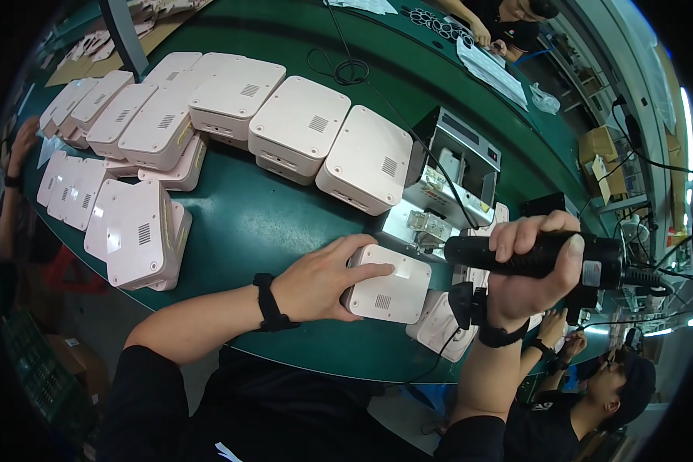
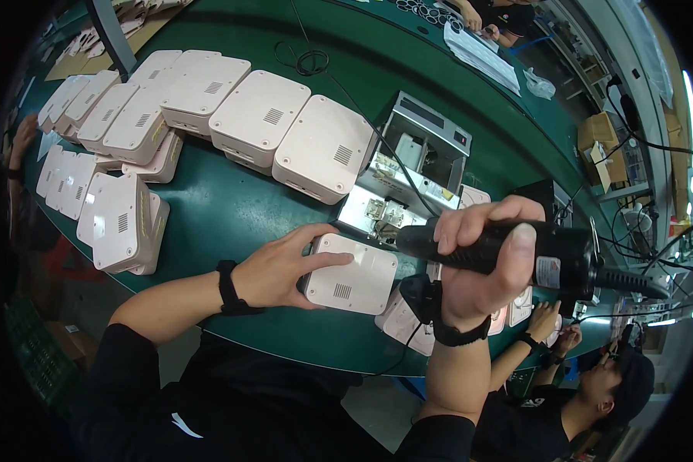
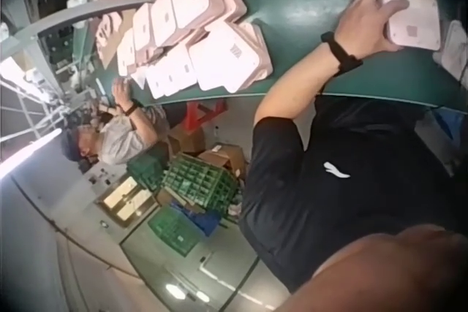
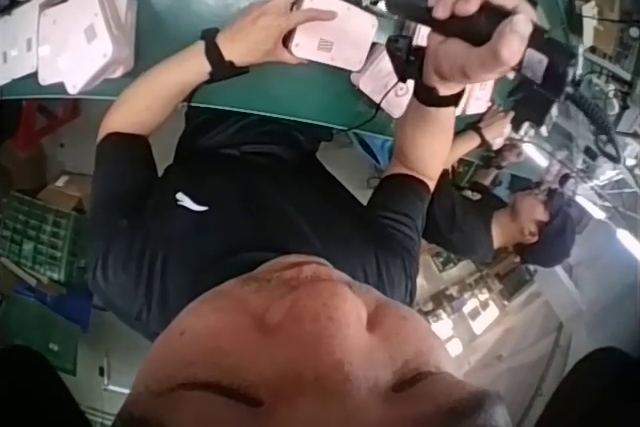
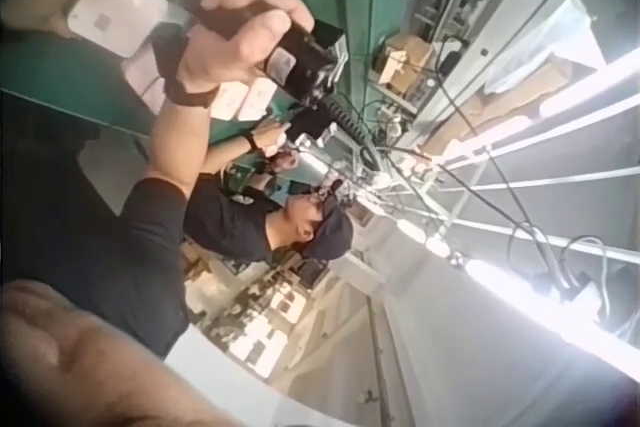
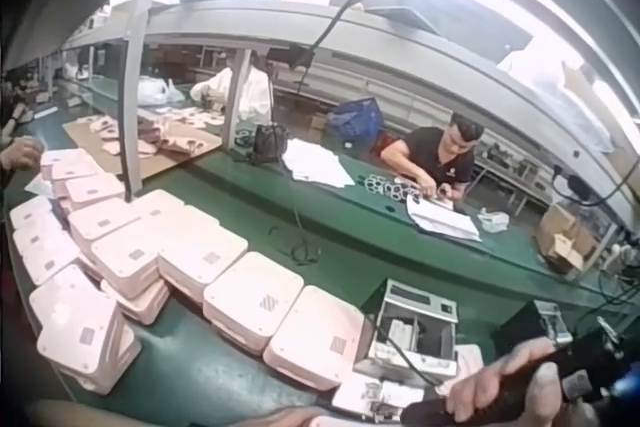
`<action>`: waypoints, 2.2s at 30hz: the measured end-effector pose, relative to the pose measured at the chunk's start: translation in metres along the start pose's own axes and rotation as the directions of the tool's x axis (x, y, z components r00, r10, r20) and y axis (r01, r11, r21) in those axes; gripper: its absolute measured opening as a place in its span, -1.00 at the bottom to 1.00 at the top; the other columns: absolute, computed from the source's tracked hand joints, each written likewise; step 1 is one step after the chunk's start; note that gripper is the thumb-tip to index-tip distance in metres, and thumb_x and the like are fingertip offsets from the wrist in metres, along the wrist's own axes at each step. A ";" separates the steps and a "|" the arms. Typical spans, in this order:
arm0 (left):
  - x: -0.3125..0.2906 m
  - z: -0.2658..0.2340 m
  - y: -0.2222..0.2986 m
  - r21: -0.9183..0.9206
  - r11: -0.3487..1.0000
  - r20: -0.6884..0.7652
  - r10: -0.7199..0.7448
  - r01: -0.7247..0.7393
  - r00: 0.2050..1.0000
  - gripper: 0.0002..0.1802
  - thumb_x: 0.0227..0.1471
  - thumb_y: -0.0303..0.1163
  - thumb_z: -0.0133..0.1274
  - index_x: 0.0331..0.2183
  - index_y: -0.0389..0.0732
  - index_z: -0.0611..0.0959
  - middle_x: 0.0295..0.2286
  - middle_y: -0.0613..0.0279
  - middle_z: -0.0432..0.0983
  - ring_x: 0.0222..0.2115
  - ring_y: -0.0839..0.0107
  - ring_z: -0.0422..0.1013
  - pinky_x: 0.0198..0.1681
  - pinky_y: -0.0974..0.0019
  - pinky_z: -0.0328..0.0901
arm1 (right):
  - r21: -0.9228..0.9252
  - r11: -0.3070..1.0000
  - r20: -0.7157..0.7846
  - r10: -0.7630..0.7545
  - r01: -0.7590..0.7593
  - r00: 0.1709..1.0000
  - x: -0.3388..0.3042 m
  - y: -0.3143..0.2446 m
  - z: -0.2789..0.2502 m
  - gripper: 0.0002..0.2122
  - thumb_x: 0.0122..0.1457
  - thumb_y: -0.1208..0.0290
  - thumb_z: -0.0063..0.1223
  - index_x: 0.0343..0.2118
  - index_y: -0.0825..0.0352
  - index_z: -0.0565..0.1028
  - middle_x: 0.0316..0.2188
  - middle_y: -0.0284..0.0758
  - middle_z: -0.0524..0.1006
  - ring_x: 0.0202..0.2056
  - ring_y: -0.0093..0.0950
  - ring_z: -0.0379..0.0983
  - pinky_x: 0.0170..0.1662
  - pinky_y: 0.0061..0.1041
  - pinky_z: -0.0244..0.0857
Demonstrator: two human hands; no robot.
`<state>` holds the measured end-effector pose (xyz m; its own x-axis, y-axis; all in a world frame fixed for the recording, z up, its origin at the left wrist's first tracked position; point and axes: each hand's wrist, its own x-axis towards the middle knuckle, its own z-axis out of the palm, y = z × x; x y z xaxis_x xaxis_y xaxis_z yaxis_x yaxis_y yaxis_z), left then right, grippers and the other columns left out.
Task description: The person picks up a pink electronic device, turns it over, and uses a power screwdriver to drive screws into the back panel before setting it aside and repeating the process.
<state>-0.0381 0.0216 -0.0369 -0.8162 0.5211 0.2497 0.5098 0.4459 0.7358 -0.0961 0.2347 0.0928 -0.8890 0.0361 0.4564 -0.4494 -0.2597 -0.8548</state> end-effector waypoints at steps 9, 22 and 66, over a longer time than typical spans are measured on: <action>-0.001 0.000 -0.002 -0.019 1.000 0.012 -0.018 0.018 1.000 -0.14 -0.32 -0.27 0.44 0.10 0.10 0.48 0.09 0.01 0.19 0.11 0.01 0.26 0.07 0.10 0.34 | 0.005 0.999 0.060 0.052 -0.053 0.997 -0.020 0.018 -0.001 -0.64 0.26 0.03 -0.16 -0.23 0.30 0.31 -0.62 -0.33 0.34 -0.69 -0.48 0.25 -0.50 -0.44 0.23; 0.001 -0.001 -0.004 -0.039 0.999 0.030 -0.001 0.002 1.000 -0.13 -0.31 -0.27 0.44 0.11 0.08 0.46 0.10 0.02 0.19 0.10 -0.02 0.26 0.08 0.09 0.33 | 0.013 0.976 0.034 -0.217 0.216 0.976 0.003 -0.025 -0.001 -0.57 0.22 -0.07 -0.12 -0.25 0.29 0.40 -0.60 -0.36 0.38 -0.66 -0.52 0.26 -0.47 -0.47 0.20; 0.003 0.012 -0.006 -0.028 1.000 0.019 -0.013 0.013 1.000 -0.11 -0.34 -0.27 0.44 0.12 0.16 0.47 0.10 0.04 0.19 0.13 -0.01 0.22 0.11 0.08 0.31 | 0.001 0.997 0.057 0.075 -0.075 0.996 -0.017 0.016 -0.005 -0.65 0.26 0.03 -0.17 -0.28 0.29 0.31 -0.61 -0.33 0.33 -0.67 -0.49 0.24 -0.49 -0.44 0.23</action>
<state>-0.0399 0.0291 -0.0485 -0.8173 0.5291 0.2282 0.4911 0.4326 0.7561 -0.0887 0.2348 0.0705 -0.9136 -0.0387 0.4048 -0.3816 -0.2622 -0.8863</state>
